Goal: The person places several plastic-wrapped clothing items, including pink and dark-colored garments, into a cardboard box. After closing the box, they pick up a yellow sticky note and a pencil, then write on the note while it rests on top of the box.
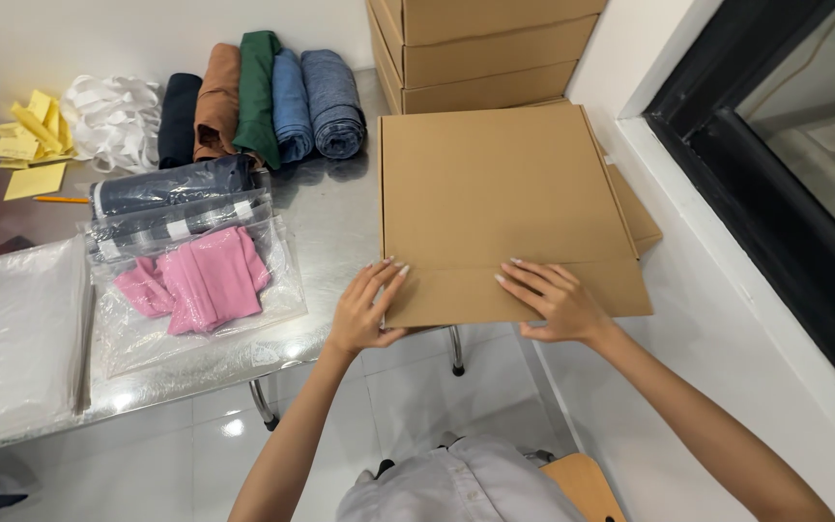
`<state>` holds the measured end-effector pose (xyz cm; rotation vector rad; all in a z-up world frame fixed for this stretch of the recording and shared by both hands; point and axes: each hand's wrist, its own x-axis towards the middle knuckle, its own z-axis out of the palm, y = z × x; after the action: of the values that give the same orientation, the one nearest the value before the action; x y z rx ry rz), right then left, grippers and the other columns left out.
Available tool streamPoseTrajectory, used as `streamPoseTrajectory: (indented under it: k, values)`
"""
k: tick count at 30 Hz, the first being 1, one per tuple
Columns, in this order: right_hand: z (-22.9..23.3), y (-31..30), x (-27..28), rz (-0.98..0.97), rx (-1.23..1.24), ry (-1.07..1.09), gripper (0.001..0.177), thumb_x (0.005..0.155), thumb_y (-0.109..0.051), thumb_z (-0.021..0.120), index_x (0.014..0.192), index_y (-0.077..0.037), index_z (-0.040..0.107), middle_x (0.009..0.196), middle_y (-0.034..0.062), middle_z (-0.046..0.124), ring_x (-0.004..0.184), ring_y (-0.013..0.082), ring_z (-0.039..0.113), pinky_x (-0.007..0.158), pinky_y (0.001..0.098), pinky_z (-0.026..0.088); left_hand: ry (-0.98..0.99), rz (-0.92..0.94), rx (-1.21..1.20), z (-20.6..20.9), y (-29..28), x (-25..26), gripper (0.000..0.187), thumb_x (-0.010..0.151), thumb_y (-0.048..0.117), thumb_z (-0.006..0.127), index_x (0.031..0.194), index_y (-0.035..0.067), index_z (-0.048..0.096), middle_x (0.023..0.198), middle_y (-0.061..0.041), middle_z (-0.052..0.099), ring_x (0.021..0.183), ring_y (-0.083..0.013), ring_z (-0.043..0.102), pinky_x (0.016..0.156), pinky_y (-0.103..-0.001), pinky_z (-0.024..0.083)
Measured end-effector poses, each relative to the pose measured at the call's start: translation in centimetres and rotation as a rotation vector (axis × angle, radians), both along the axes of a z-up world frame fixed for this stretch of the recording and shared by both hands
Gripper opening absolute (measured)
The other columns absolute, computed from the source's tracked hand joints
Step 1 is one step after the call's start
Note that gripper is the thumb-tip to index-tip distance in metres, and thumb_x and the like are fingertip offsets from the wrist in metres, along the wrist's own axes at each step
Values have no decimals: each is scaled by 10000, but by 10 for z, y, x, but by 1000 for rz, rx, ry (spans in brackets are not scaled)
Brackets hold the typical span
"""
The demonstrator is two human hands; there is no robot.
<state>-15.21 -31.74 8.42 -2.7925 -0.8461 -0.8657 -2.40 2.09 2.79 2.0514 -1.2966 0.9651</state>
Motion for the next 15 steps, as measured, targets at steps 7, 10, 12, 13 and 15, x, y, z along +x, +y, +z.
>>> streamPoseTrajectory:
  k: [7, 10, 12, 13, 15]
  values:
    - [64, -38, 20, -106, 3, 70, 133, 875, -193, 728, 989, -194, 795, 935, 25, 802, 841, 214, 767, 664, 300, 587, 16, 54, -84, 23, -20, 29, 633, 890, 556, 534, 1351, 138, 650, 1212, -45, 681, 1087, -246, 694, 794, -319, 594]
    - [102, -40, 29, -59, 50, -41, 168, 874, -140, 732, 1010, -215, 794, 978, -5, 802, 871, 200, 763, 676, 307, 591, 88, 55, -216, 31, -30, 41, 761, 883, 636, 509, 1388, 72, 593, 1248, -91, 657, 1082, -261, 686, 806, -337, 594]
    - [135, -38, 35, -49, 36, -194, 208, 882, -130, 741, 1050, -243, 789, 1006, -34, 797, 911, 181, 755, 707, 301, 592, 63, 36, -309, 43, -34, 53, 823, 861, 615, 557, 1446, 38, 510, 1312, -153, 612, 1136, -315, 659, 846, -369, 590]
    - [147, -42, 41, -47, 33, -204, 208, 882, -130, 741, 1050, -243, 789, 1006, -34, 797, 911, 181, 755, 707, 301, 592, 54, 36, -312, 49, -35, 60, 823, 861, 615, 557, 1446, 38, 510, 1312, -153, 612, 1136, -315, 659, 846, -369, 590]
    - [171, -47, 56, -75, -6, -380, 208, 942, -96, 721, 1080, -234, 794, 1065, -47, 795, 962, 178, 752, 759, 291, 592, 46, 135, -288, 63, -37, 77, 708, 869, 405, 689, 1447, 31, 521, 1285, -156, 618, 1057, -318, 688, 821, -366, 600]
